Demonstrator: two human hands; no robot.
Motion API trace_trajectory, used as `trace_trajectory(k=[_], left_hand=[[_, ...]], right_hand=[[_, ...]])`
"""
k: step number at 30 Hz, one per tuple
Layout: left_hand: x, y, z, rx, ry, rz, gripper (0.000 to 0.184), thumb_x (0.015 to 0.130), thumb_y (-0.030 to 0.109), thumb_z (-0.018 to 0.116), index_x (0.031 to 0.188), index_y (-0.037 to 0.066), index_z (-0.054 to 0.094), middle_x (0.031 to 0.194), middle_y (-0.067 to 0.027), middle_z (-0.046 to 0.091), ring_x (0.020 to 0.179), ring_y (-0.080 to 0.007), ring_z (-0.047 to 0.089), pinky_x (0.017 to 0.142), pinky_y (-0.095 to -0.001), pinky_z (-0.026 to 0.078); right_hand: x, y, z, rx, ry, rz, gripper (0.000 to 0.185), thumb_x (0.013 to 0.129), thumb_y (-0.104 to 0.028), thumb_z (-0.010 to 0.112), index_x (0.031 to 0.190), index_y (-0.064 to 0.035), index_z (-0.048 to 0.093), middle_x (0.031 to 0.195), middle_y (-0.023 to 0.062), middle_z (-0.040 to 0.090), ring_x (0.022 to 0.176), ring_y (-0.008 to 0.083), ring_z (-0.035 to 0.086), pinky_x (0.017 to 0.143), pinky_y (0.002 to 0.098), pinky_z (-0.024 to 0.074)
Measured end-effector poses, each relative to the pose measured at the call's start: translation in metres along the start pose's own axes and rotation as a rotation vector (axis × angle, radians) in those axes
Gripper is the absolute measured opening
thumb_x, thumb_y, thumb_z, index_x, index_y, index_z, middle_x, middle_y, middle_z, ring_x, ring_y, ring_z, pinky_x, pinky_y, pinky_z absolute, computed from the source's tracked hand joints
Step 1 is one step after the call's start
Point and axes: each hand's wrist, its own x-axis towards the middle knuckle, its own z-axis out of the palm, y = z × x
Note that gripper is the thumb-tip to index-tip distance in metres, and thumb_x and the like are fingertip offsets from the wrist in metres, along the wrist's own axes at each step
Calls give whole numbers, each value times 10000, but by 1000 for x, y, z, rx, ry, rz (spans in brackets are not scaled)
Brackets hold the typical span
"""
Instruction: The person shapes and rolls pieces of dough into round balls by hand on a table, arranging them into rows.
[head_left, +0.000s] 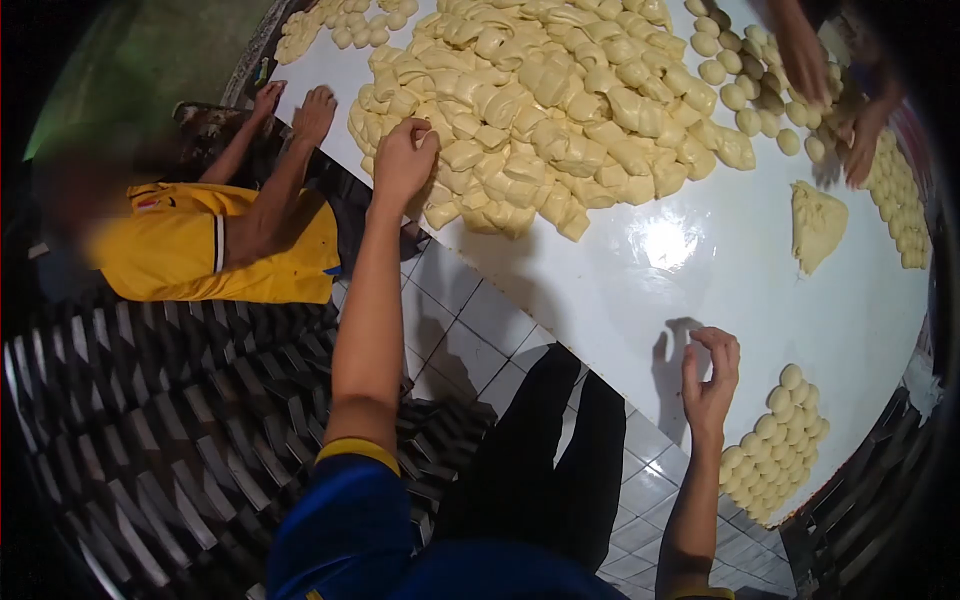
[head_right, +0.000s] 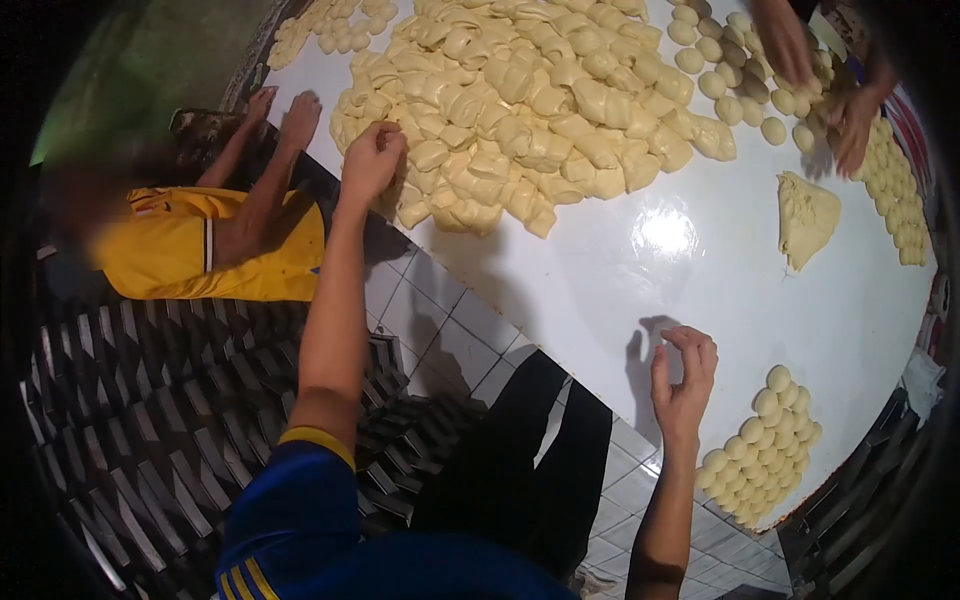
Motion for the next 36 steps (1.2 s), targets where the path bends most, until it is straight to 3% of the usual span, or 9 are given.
trace_trajectory(k=[7, 10, 17, 27, 28, 31, 32, 34, 36], left_hand=[[34, 3, -17, 146, -416, -180, 597, 854, 458, 879, 1177, -35, 791, 1022, -177, 817, 938, -295, 777, 904, -435, 613], [33, 10, -17, 244, -318, -15, 529, 780, 483, 883, 1036, 27, 803, 1063, -192, 831, 996, -371, 801, 924, -466, 619], [13, 36, -45, 39, -226, 90, 399, 1058, 349, 729, 1218, 18, 573, 869, -203, 680, 748, -334, 663, 768, -478, 548], [-82, 190, -64, -170, -179, 317, 302, 1117, 227, 735, 1251, 45, 535, 872, -104, 547, 726, -194, 535, 687, -377, 474], [-101, 205, -63, -228, -199, 343, 284, 1125, 197, 740, 1261, 58, 533, 913, -32, 512, 785, -121, 507, 689, -318, 444], [-165, 227, -49, -713, -339, 282, 317, 1128, 26, 704, 1336, 84, 472, 1253, -64, 537, 1109, -141, 565, 975, -305, 526], [-186, 242, -46, -810, -405, 212, 324, 1130, 16, 704, 1342, 81, 468, 1259, -65, 541, 1120, -142, 568, 996, -318, 524], [-215, 254, -34, -919, -514, 128, 331, 1132, 6, 703, 1349, 79, 464, 1266, -65, 544, 1131, -143, 572, 1018, -331, 523], [-236, 247, -7, -1037, -608, 111, 324, 1173, 82, 701, 1378, 53, 452, 1250, -70, 552, 1120, -132, 604, 981, -318, 549]], right_hand=[[-12, 0, 8, 11, -42, -37, 166, 1010, -10, 744, 1172, -6, 782, 1225, 184, 749, 1189, 363, 724, 1071, 448, 563], [-18, -3, 9, 47, -45, -14, 158, 1011, -13, 745, 1163, -6, 787, 1213, 187, 751, 1180, 367, 731, 1059, 448, 571], [-35, 5, 6, 136, -6, 64, 114, 1031, -26, 743, 1129, 6, 791, 1185, 185, 750, 1143, 350, 741, 1026, 435, 576], [-25, -12, 7, 296, -30, 148, 171, 1035, -63, 773, 1192, -8, 809, 1196, 168, 781, 1145, 313, 764, 1021, 409, 590], [-20, -18, 13, 443, -79, 211, 238, 1067, -113, 768, 1283, -17, 790, 1261, 158, 782, 1167, 302, 762, 1039, 400, 588], [-4, -28, 29, 860, -237, 361, 455, 1155, -289, 744, 1547, -66, 681, 1451, 138, 748, 1222, 260, 756, 1061, 415, 607], [0, -39, 28, 856, -218, 383, 455, 1155, -289, 744, 1547, -66, 681, 1451, 138, 748, 1222, 260, 756, 1061, 415, 607], [-1, -60, 17, 1763, -462, 657, 516, 1170, -376, 736, 1590, -93, 637, 1464, 150, 720, 1150, 227, 761, 952, 381, 641], [-12, -59, 14, 1766, -386, 668, 493, 1167, -347, 741, 1570, -78, 647, 1401, 139, 735, 1088, 198, 753, 872, 344, 634]])
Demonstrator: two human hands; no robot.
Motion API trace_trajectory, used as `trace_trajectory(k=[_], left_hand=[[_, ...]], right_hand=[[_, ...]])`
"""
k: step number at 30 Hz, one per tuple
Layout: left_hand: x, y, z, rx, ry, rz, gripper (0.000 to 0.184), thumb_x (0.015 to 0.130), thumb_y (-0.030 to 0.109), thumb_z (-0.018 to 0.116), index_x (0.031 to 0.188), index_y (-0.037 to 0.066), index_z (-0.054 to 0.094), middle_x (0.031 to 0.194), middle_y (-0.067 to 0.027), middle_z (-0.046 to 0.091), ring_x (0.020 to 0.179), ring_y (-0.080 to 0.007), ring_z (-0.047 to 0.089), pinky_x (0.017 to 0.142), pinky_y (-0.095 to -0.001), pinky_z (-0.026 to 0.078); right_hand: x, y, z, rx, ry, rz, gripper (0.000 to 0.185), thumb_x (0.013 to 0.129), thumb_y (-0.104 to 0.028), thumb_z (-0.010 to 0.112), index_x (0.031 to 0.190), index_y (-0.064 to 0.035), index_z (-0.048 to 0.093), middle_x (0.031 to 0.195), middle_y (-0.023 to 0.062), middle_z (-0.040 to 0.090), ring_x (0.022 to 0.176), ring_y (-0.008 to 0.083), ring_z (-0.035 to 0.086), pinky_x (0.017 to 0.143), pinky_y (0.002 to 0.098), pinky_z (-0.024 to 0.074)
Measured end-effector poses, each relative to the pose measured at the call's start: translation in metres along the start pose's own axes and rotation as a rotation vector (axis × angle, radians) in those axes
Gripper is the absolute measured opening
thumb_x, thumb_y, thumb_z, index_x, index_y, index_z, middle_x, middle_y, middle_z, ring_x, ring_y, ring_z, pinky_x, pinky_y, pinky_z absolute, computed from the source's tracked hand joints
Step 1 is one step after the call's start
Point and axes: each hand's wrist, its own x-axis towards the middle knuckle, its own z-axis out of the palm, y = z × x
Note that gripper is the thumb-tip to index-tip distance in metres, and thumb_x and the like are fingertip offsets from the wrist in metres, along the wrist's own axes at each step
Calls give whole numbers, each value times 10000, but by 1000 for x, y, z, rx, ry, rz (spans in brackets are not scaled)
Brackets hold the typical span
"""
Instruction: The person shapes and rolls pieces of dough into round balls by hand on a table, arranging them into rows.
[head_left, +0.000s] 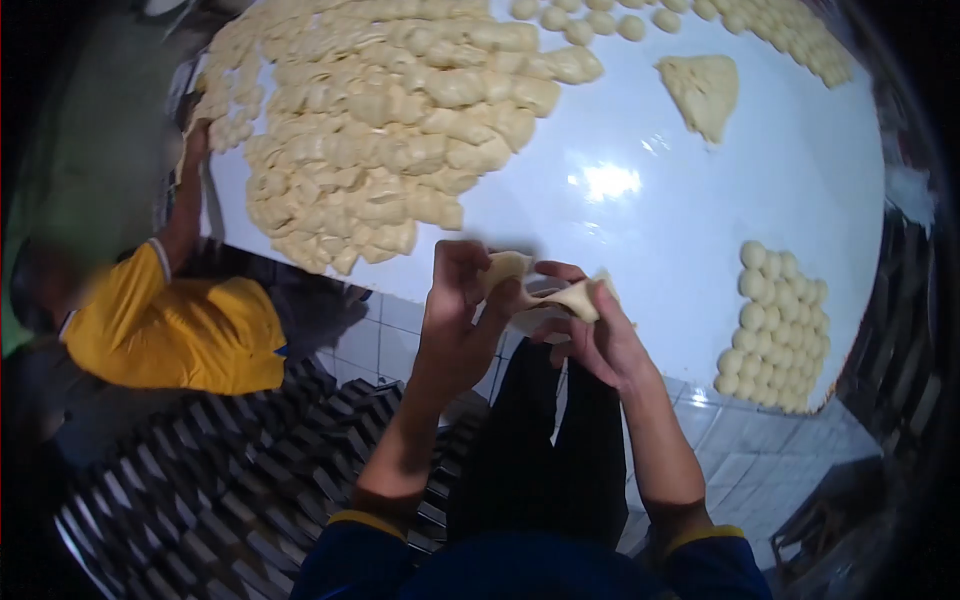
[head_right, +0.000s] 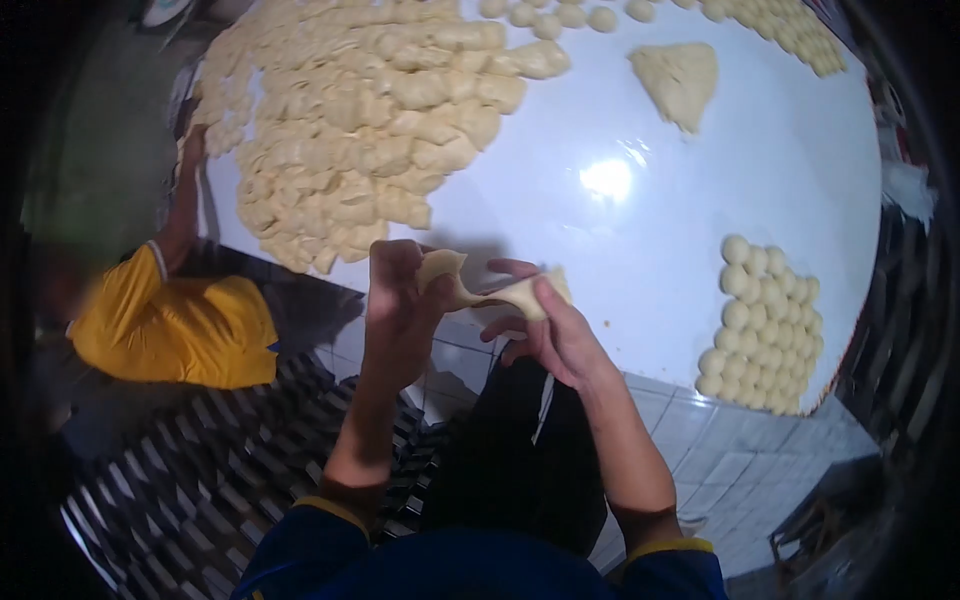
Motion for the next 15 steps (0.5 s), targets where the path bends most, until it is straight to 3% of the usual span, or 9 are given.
trace_trajectory(k=[2, 4, 5, 7, 8, 9, 10, 13, 15], left_hand=[[-8, -27, 3, 15, -16, -50, 315, 1188, 78, 678, 1389, 55, 437, 1260, -74, 559, 1100, -116, 591, 945, -281, 540], [-11, -45, -1, -73, 62, -129, 296, 1199, 102, 661, 1388, 59, 437, 1271, -76, 572, 1066, -111, 582, 903, -278, 544], [-10, -49, -4, -88, 45, -137, 296, 1199, 102, 661, 1388, 59, 437, 1271, -76, 572, 1066, -111, 582, 903, -278, 544], [-7, -54, -5, -255, 437, -321, 315, 1208, 195, 635, 1440, 66, 467, 1224, -71, 633, 1028, -131, 626, 908, -307, 563], [-8, -60, -3, -265, 423, -333, 315, 1208, 195, 635, 1440, 66, 467, 1224, -71, 633, 1028, -131, 626, 908, -307, 563], [-12, -72, -1, -194, 344, -307, 283, 1213, 219, 621, 1419, 74, 491, 1210, -65, 622, 1040, -130, 613, 897, -316, 563], [-17, -87, 2, -125, 264, -279, 258, 1218, 242, 607, 1397, 82, 514, 1195, -60, 612, 1052, -129, 599, 887, -325, 564], [-17, -128, 45, 205, -47, -170, 250, 1153, 238, 665, 1333, 74, 611, 1177, -127, 652, 1084, -273, 661, 949, -415, 560], [4, -145, 61, 419, -235, -68, 245, 1110, 210, 704, 1302, 71, 640, 1181, -152, 662, 1115, -329, 670, 1008, -464, 546]], right_hand=[[-12, 0, -15, 12, 40, -47, 470, 1165, -319, 747, 1550, -63, 657, 1339, 129, 749, 1026, 169, 745, 791, 308, 626], [-22, 2, -34, -371, 357, -140, 430, 1169, -243, 735, 1523, -13, 653, 1211, 106, 758, 929, 136, 713, 701, 249, 569], [-32, -4, -47, -305, 430, -192, 400, 1172, -183, 716, 1515, 11, 649, 1145, 86, 758, 918, 115, 698, 683, 263, 559], [-53, -14, -65, -271, 698, -435, 378, 1176, -173, 698, 1511, -4, 656, 1159, 80, 754, 943, 105, 696, 743, 251, 572], [-64, -20, -73, -296, 848, -542, 369, 1177, -167, 691, 1511, -13, 657, 1165, 75, 754, 960, 102, 696, 783, 254, 581], [-74, -16, -97, -509, 881, -612, 378, 1162, -202, 717, 1494, -26, 674, 1227, 85, 749, 1033, 144, 705, 905, 328, 602], [-79, -13, -99, -511, 904, -615, 378, 1162, -202, 717, 1494, -26, 674, 1227, 85, 749, 1033, 144, 705, 905, 328, 602], [-85, -12, -109, -1551, 549, -542, 506, 1040, -245, 833, 1493, -63, 700, 1265, 136, 684, 1204, 327, 655, 1070, 484, 544], [-81, -22, -121, -1664, 616, -494, 532, 1007, -248, 848, 1490, -74, 708, 1263, 149, 672, 1200, 351, 637, 1071, 491, 532]])
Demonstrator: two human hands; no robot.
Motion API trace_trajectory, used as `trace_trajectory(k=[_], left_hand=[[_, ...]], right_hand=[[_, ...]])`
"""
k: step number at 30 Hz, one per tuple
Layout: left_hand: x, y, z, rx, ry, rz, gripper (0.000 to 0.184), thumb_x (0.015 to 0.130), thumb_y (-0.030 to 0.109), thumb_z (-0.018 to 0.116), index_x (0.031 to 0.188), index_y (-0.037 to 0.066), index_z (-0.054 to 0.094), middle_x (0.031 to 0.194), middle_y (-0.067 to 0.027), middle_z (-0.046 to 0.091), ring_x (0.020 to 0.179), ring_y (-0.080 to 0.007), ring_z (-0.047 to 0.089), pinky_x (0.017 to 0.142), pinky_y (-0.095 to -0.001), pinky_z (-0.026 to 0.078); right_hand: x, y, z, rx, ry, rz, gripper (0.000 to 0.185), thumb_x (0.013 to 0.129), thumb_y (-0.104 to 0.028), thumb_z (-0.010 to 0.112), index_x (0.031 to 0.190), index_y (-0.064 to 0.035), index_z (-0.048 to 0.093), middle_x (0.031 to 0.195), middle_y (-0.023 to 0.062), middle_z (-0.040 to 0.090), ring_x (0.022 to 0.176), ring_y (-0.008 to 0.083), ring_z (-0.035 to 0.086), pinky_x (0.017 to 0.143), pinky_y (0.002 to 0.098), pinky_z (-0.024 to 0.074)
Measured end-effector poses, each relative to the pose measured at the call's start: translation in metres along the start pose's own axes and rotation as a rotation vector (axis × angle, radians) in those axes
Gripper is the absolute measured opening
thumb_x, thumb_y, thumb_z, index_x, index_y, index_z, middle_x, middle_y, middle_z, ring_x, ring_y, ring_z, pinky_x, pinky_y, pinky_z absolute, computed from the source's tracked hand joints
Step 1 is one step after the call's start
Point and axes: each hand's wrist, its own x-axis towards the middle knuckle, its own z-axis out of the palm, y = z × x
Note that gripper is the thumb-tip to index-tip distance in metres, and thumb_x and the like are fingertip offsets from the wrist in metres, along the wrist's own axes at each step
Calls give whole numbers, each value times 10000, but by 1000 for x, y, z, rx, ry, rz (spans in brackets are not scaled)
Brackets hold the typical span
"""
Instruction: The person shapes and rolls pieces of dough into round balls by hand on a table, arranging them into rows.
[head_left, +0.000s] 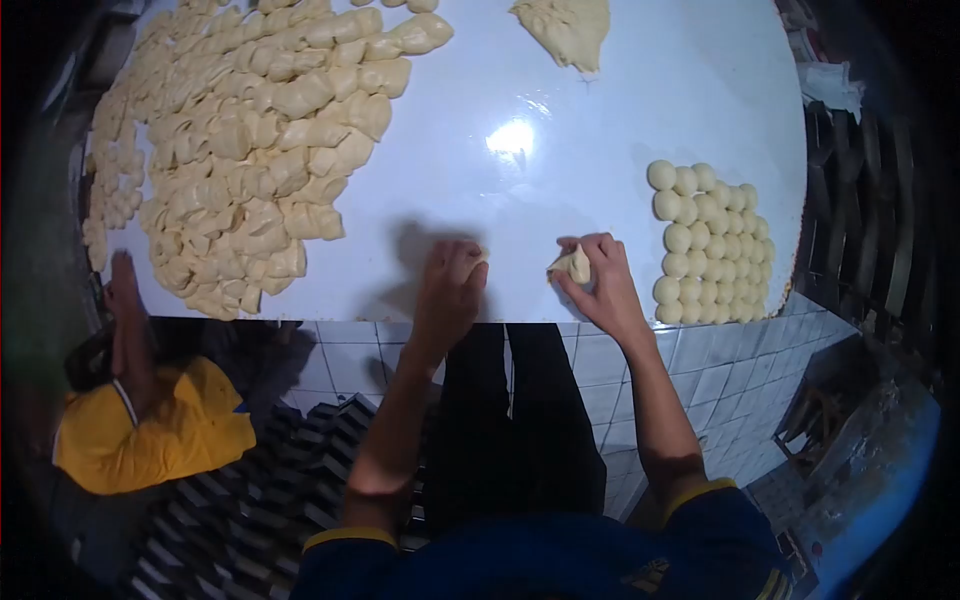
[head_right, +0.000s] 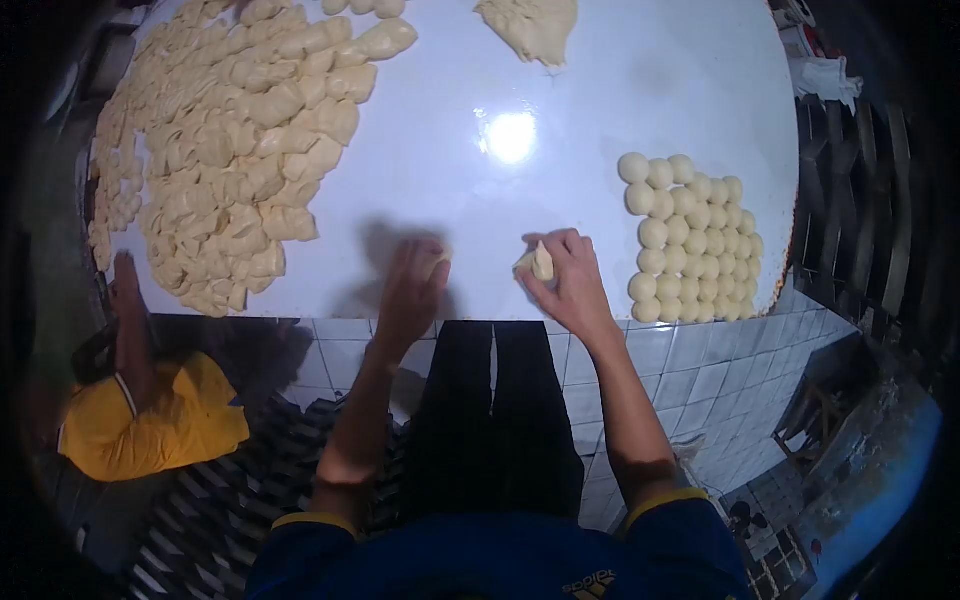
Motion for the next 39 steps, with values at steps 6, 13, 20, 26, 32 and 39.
trace_trajectory(k=[6, 13, 20, 26, 32, 39], left_hand=[[30, -16, 38, 526, 315, 315, 347, 914, 191, 810, 1231, 76, 729, 1261, -153, 689, 1316, -372, 604, 1155, -583, 423], [-4, -64, -16, 702, 221, 377, 299, 952, 288, 817, 1159, 103, 706, 1163, -108, 679, 1150, -378, 634, 1051, -561, 464], [8, -28, 48, 579, 238, 401, 254, 948, 263, 837, 1057, 96, 680, 1108, -128, 660, 1096, -389, 613, 985, -559, 458], [0, -57, -21, 688, 266, 314, 279, 921, 262, 830, 1094, 89, 696, 1158, -129, 686, 1148, -387, 634, 1015, -572, 466], [26, -26, 56, 566, 282, 385, 292, 912, 257, 840, 1119, 95, 715, 1158, -117, 692, 1148, -388, 644, 1020, -564, 474], [3, -64, -34, 813, 192, 244, 312, 914, 356, 887, 1065, 136, 725, 1066, -73, 654, 1074, -369, 616, 915, -558, 463]], right_hand=[[29, 13, 29, -156, 234, -102, 491, 914, -283, 880, 1355, -103, 760, 1297, 154, 655, 1236, 408, 591, 1102, 550, 468], [-12, 50, 34, -28, 196, -198, 203, 903, -173, 887, 1060, -118, 771, 1133, 84, 683, 1093, 357, 615, 1045, 486, 478], [15, -6, 84, -89, 230, -173, 180, 966, -235, 859, 1040, -141, 726, 1142, 77, 698, 1098, 363, 626, 944, 508, 484], [-2, 57, 29, -265, 212, -283, 203, 931, -240, 905, 979, -159, 726, 1048, 38, 699, 1037, 320, 644, 882, 483, 494], [48, -3, 86, -134, 336, -228, 152, 932, -215, 886, 948, -164, 743, 1068, 44, 686, 1030, 339, 631, 919, 479, 494], [5, 63, 31, -338, 244, -267, 196, 922, -242, 924, 934, -183, 737, 992, 22, 694, 976, 305, 629, 851, 482, 475]])
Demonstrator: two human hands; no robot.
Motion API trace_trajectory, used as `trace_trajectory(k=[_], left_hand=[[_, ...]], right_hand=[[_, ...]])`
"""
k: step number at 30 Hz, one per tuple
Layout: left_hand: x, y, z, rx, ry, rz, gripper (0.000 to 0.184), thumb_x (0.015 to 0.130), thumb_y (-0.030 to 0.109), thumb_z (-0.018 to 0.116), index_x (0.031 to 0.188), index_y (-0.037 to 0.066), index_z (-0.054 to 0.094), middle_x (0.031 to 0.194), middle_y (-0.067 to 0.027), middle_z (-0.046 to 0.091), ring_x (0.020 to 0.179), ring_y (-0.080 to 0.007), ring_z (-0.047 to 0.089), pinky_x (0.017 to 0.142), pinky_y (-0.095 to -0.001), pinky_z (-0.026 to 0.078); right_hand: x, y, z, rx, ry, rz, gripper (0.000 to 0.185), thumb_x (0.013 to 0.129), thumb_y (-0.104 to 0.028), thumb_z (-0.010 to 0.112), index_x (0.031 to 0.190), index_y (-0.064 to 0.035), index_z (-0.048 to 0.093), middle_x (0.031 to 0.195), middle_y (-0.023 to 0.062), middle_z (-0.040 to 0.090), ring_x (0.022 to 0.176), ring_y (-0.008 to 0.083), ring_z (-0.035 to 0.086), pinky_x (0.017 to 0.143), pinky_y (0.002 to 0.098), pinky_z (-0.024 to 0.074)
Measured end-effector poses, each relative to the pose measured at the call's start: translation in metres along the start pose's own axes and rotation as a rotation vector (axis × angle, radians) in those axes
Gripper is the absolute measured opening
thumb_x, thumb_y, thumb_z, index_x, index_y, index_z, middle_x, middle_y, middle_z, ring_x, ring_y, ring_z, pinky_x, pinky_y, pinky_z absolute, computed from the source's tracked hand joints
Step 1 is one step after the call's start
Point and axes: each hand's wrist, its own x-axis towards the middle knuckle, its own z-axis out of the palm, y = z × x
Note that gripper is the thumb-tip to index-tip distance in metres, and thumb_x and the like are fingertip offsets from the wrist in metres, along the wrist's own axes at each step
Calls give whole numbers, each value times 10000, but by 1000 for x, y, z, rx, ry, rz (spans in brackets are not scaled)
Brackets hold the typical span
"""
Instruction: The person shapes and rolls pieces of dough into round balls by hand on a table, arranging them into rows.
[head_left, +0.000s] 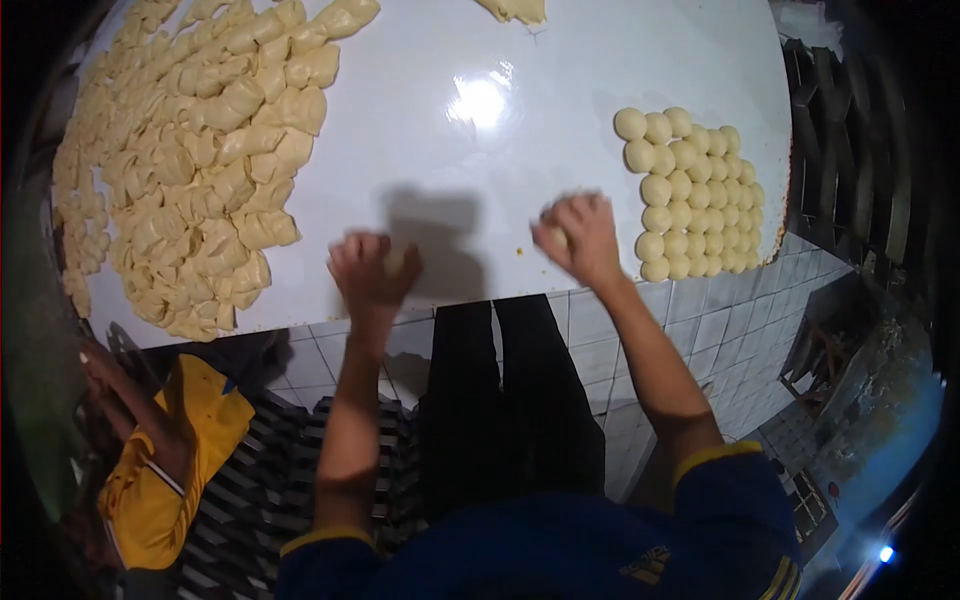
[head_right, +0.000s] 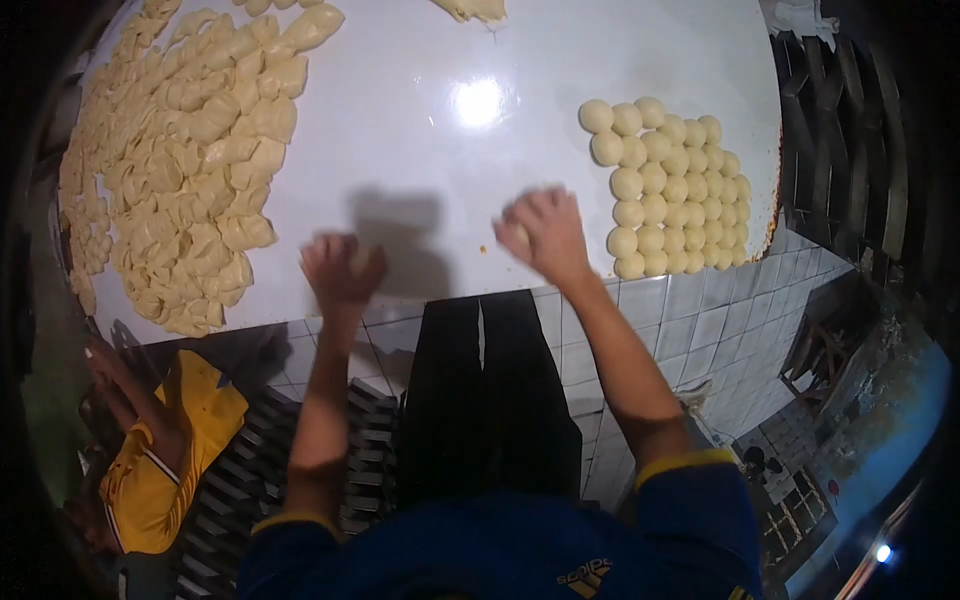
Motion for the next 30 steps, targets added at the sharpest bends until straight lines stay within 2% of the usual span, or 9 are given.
trace_trajectory(k=[2, 7, 11, 13, 16, 22, 24, 26, 30], left_hand=[[46, 21, 20, -67, 122, 9, 285, 918, 339, 877, 1029, 128, 722, 1073, -81, 659, 1081, -375, 611, 918, -561, 460], [3, 93, 47, -295, 177, 77, 212, 940, 285, 844, 1001, 133, 709, 1084, -88, 672, 1073, -374, 612, 930, -556, 460], [-41, 20, 27, -210, 111, 262, 201, 944, 256, 834, 1045, 131, 713, 1096, -89, 686, 1093, -373, 624, 952, -558, 467], [-7, 8, 1, -79, -41, 13, 199, 937, 242, 839, 1061, 130, 731, 1106, -81, 698, 1120, -371, 634, 980, -556, 475], [47, 47, 25, -122, 92, 25, 227, 917, 248, 861, 1081, 138, 750, 1104, -80, 696, 1134, -375, 636, 997, -548, 482], [-43, 61, 32, -186, 117, 224, 189, 926, 254, 852, 1038, 143, 749, 1095, -84, 690, 1131, -380, 630, 995, -528, 484], [-41, 17, 35, -201, 96, 195, 180, 925, 252, 853, 1022, 142, 749, 1079, -83, 694, 1137, -373, 632, 998, -530, 480], [7, 19, 3, -48, -12, -45, 171, 919, 223, 852, 1030, 141, 751, 1074, -87, 705, 1133, -369, 638, 991, -528, 482], [47, 78, 25, -170, 93, -5, 169, 923, 224, 848, 1010, 135, 734, 1060, -93, 695, 1093, -373, 633, 968, -531, 483]], right_hand=[[50, -11, 15, 15, 203, 24, 197, 940, -269, 902, 960, -167, 735, 993, 30, 681, 945, 324, 614, 851, 490, 468], [18, -85, 33, 249, 45, 76, 164, 934, -205, 862, 977, -133, 720, 1057, 77, 695, 1005, 358, 633, 907, 505, 485], [-27, -35, 6, 257, 8, -20, 183, 923, -202, 900, 961, -153, 728, 1033, 24, 713, 997, 325, 625, 906, 485, 479], [0, -12, -4, 79, 9, 51, 189, 922, -225, 915, 945, -167, 737, 988, 2, 697, 992, 312, 623, 891, 484, 472], [54, -37, 24, 90, 203, 71, 172, 930, -218, 898, 939, -160, 736, 983, 28, 683, 990, 327, 621, 888, 489, 472], [-18, -63, 24, 253, 3, 11, 188, 930, -223, 913, 995, -138, 758, 1040, 42, 704, 1021, 326, 642, 926, 478, 483], [-26, -26, 7, 195, -1, -26, 205, 908, -217, 932, 918, -159, 736, 1015, 18, 697, 1004, 306, 634, 886, 470, 499], [6, -7, -2, -10, 6, 50, 184, 912, -212, 929, 937, -159, 754, 1015, 23, 702, 1014, 317, 630, 894, 475, 491], [53, -57, 35, 84, 79, 164, 184, 898, -199, 932, 960, -155, 765, 1008, 35, 703, 1051, 333, 626, 932, 485, 481]])
